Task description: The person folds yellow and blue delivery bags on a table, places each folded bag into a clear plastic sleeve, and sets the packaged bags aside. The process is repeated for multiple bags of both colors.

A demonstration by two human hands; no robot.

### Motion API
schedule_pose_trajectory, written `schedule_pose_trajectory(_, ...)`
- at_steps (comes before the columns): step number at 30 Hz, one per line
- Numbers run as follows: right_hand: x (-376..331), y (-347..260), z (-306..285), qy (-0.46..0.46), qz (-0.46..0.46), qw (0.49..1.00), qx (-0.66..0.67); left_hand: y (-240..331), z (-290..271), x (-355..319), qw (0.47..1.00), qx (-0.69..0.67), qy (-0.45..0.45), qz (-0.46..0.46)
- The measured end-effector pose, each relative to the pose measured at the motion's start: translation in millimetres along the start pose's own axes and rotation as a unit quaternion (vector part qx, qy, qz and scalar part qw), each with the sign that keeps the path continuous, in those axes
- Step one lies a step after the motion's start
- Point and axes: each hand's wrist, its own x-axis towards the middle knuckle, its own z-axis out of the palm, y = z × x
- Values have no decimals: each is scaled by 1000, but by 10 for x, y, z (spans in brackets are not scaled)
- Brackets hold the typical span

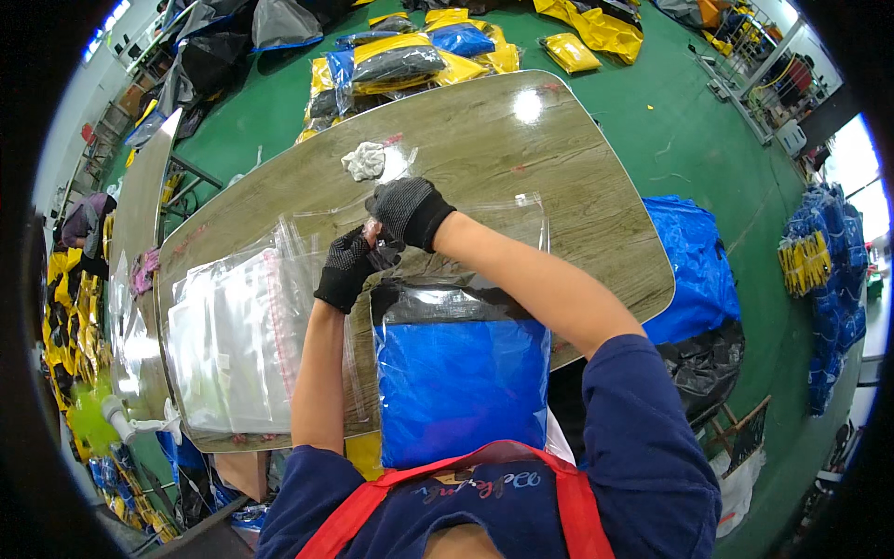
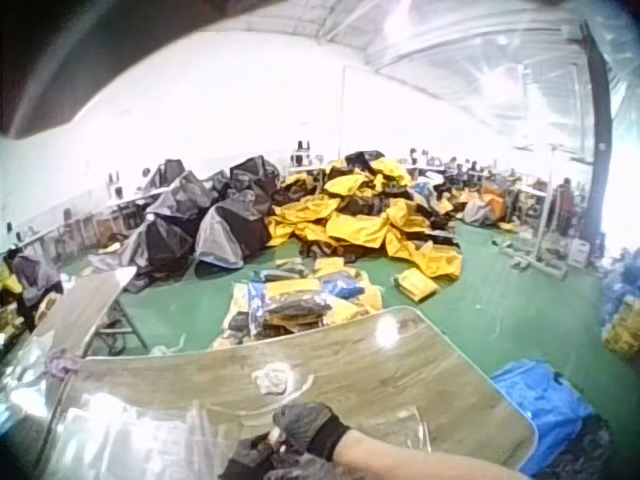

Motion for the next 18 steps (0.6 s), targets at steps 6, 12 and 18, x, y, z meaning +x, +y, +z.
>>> schedule_pose_trajectory(6,-665,2434,-993,300,380,869,-106,-127,-109,113,981,-157,-13,-114)
schedule_pose_trajectory(12,-1479,1996,-810,193,467,829,240,-80,-361,180,993,-37,-11,-112)
schedule_pose_trajectory(18,-1337,1072,-260,28,391,579,715,327,-600,126,978,163,-106,-79)
